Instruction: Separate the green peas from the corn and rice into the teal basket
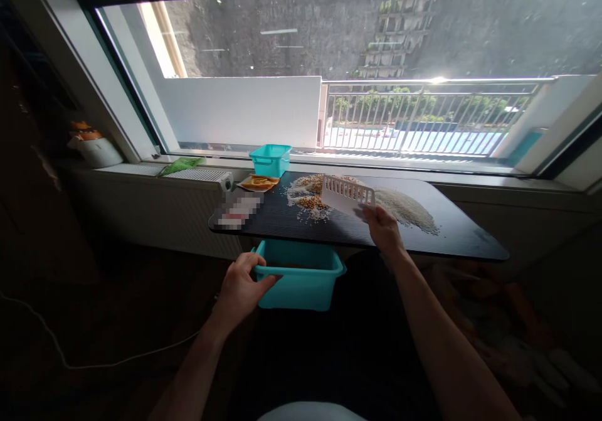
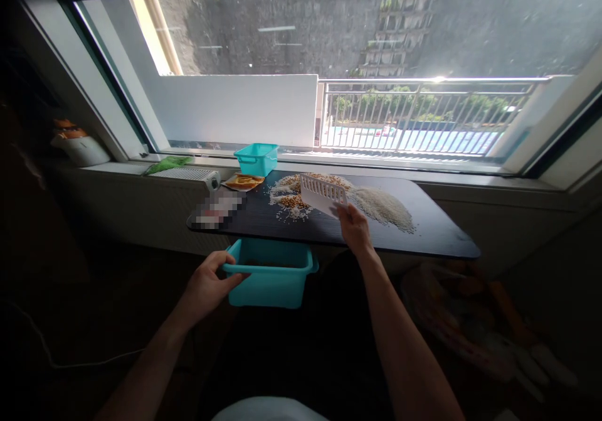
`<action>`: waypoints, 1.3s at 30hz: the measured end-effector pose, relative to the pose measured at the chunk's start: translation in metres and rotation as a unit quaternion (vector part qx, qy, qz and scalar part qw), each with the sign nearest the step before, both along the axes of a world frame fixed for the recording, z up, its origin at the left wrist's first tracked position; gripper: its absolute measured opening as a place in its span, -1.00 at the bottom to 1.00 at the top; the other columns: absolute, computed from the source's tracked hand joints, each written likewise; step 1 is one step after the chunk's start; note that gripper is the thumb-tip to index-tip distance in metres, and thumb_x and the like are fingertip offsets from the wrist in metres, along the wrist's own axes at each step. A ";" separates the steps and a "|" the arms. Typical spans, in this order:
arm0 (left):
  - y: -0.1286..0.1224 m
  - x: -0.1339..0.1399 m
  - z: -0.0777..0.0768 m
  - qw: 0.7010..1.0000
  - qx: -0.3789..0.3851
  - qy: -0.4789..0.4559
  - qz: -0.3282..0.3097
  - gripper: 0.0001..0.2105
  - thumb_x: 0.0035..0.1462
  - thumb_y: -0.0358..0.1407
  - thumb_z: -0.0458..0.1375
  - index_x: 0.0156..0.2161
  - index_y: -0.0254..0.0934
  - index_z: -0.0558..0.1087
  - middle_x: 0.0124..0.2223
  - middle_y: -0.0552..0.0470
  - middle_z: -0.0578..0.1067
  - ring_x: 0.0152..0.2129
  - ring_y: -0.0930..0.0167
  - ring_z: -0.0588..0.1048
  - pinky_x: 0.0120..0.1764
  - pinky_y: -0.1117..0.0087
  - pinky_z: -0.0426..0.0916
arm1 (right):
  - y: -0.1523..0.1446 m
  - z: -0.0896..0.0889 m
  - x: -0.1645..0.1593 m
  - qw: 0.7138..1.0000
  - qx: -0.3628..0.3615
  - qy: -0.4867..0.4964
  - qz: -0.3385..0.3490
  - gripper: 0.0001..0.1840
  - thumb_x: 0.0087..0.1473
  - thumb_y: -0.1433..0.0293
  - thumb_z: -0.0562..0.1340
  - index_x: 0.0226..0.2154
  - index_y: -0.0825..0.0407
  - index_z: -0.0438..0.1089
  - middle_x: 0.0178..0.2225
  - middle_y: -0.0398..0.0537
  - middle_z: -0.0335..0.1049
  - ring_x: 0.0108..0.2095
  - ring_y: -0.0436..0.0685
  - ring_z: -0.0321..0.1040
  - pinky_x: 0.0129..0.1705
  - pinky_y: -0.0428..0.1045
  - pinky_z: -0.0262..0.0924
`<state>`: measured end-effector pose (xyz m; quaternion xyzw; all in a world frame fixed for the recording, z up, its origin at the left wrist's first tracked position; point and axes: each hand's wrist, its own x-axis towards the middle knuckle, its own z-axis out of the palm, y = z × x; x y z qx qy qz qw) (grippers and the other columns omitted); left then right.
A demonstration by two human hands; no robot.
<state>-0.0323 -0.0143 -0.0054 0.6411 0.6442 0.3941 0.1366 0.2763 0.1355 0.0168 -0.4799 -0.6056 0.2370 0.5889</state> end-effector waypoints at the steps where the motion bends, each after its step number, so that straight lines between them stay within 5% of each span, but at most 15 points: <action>1: 0.000 0.002 0.000 1.000 -0.002 0.001 -0.005 -0.79 0.01 -0.11 0.24 -0.42 -0.18 0.40 -0.27 0.02 0.47 -0.29 0.26 0.50 -0.22 0.27 0.38 | 0.001 0.000 0.001 1.000 -0.001 -0.002 0.000 -0.49 -0.01 -0.04 0.27 -0.22 0.02 0.54 -0.30 0.01 0.59 -0.24 0.25 0.50 -0.08 0.25 0.35; 28: 0.012 0.031 -0.001 0.998 -0.009 -0.049 -0.036 -0.82 -0.02 -0.16 0.24 -0.43 -0.21 0.39 -0.31 0.07 0.42 -0.33 0.33 0.46 -0.24 0.36 0.34 | 0.008 -0.006 0.014 0.993 -0.074 0.075 0.055 -0.29 -0.30 -0.20 0.35 -0.28 0.04 0.54 -0.36 -0.03 0.59 -0.35 0.18 0.53 -0.20 0.14 0.41; 39: 0.013 0.034 0.000 0.997 -0.014 -0.067 -0.036 -0.79 -0.04 -0.12 0.23 -0.44 -0.21 0.38 -0.31 0.06 0.41 -0.30 0.30 0.46 -0.23 0.33 0.32 | -0.004 0.000 0.025 0.991 -0.080 0.098 0.049 -0.43 -0.23 -0.08 0.41 -0.30 0.02 0.56 -0.39 -0.08 0.59 -0.35 0.17 0.55 -0.21 0.10 0.46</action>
